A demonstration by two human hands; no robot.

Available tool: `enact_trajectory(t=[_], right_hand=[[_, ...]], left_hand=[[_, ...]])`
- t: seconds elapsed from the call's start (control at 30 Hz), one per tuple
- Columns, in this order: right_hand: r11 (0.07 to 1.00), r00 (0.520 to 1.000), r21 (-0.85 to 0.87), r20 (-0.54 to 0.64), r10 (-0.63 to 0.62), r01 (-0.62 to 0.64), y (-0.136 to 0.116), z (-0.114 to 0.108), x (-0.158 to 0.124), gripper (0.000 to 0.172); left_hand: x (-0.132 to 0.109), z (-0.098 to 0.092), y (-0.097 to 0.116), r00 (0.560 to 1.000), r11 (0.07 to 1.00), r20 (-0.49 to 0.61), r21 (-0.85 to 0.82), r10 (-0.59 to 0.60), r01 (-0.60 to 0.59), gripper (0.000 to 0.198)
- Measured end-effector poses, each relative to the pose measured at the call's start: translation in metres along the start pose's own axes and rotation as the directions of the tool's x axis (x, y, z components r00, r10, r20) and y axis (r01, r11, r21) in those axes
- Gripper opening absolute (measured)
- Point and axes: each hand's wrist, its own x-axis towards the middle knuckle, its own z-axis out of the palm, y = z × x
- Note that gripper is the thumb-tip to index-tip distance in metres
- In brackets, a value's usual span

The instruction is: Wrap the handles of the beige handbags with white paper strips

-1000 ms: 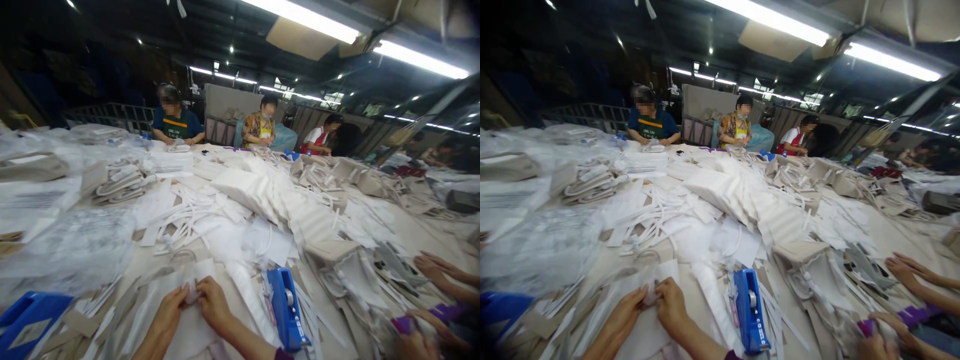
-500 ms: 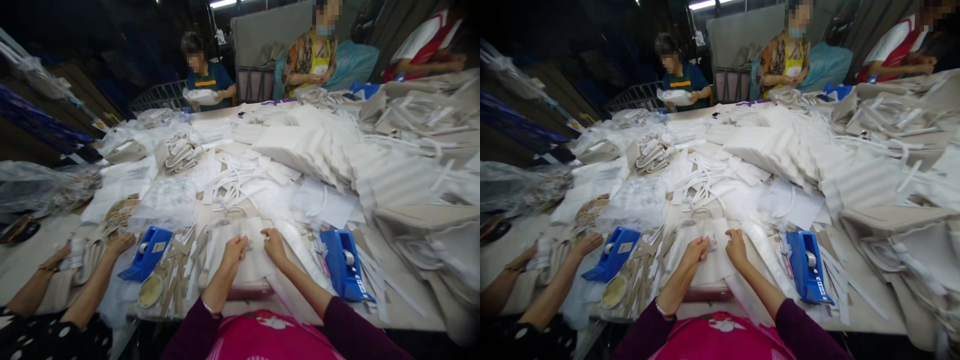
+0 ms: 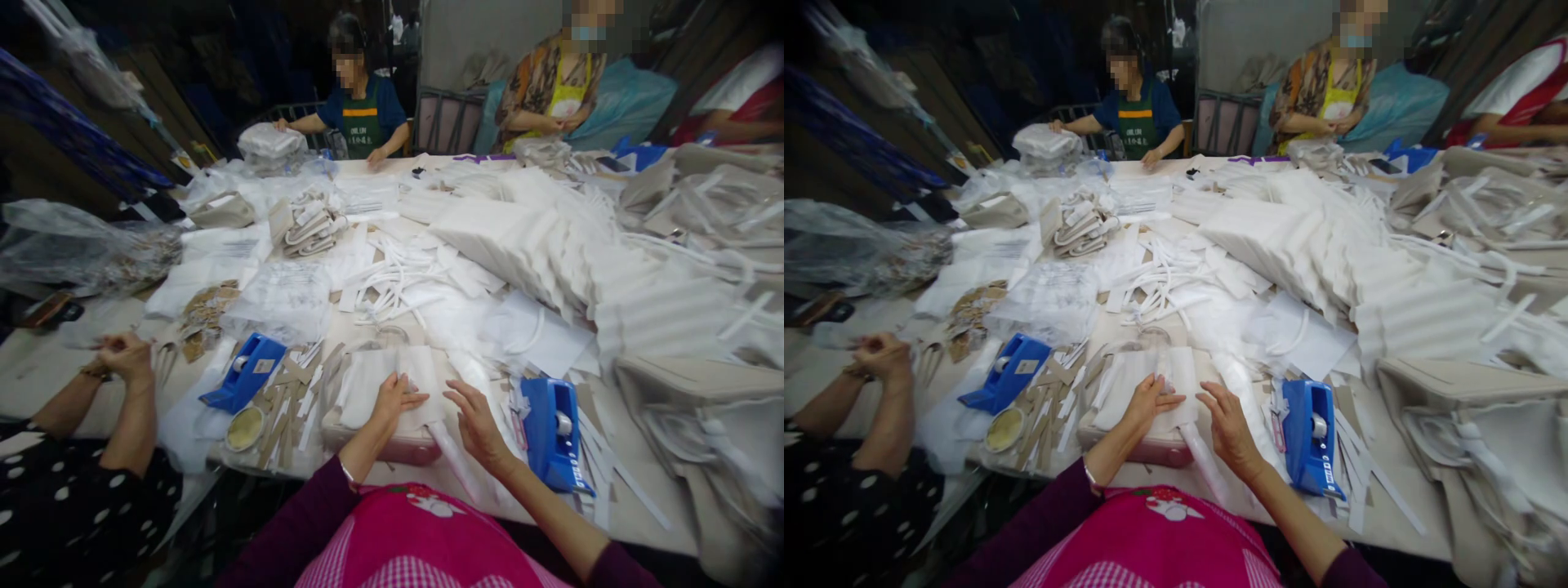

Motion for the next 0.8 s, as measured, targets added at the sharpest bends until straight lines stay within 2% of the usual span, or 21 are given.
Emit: enact_trajectory(t=[0.07,0.13,0.2,0.3,0.37,0.4,0.47,0.53,0.6,0.67,0.8], right_hand=[[0.991,0.979,-0.027,0.16,-0.125,0.131,-0.004,-0.008,-0.018,0.058],[0.977,0.945,-0.025,0.262,-0.197,0.21,-0.007,-0.01,-0.028,0.058],[0.973,0.935,-0.01,0.279,-0.22,0.232,-0.013,-0.008,-0.027,0.054],[0.979,0.954,0.064,0.224,-0.201,0.191,-0.027,-0.004,-0.014,0.046],[0.978,0.964,0.175,0.22,-0.15,0.112,-0.038,0.002,-0.002,0.039],[0.969,0.969,0.246,0.228,-0.091,0.033,-0.042,0.006,0.003,0.034],[0.892,0.963,0.399,0.243,0.119,-0.211,-0.047,0.018,0.013,0.028],[0.724,0.889,0.517,0.244,0.387,-0.457,-0.048,0.032,0.018,0.031],[0.57,0.793,0.587,0.227,0.566,-0.575,-0.046,0.043,0.02,0.035],[0.507,0.755,0.618,0.23,0.614,-0.601,-0.044,0.048,0.018,0.036],[0.472,0.805,0.672,0.344,0.484,-0.57,-0.042,0.042,0.007,0.035]], left_hand=[[0.002,-0.001,-0.002,1.0,1.0,0.001,0.001,0.004,-0.004,0.037],[0.002,-0.002,-0.002,1.0,1.0,0.006,0.011,0.012,-0.012,0.039],[0.0,-0.002,-0.002,1.0,0.999,0.008,0.023,0.027,-0.028,0.041],[-0.002,-0.001,-0.003,0.999,0.999,-0.008,0.032,0.041,-0.041,0.042],[-0.001,0.0,-0.005,0.999,0.999,-0.021,0.03,0.046,-0.045,0.041],[0.0,0.0,-0.006,0.998,0.998,-0.027,0.031,0.048,-0.047,0.041],[0.003,0.001,-0.01,0.997,0.998,-0.044,0.03,0.055,-0.054,0.04],[0.006,0.002,-0.014,0.997,0.998,-0.056,0.024,0.06,-0.058,0.039],[0.008,0.003,-0.016,0.997,0.998,-0.058,0.014,0.058,-0.057,0.039],[0.008,0.002,-0.017,0.997,0.998,-0.053,-0.001,0.055,-0.055,0.039],[0.003,-0.001,-0.014,0.999,0.999,-0.034,-0.033,0.032,-0.033,0.04]])
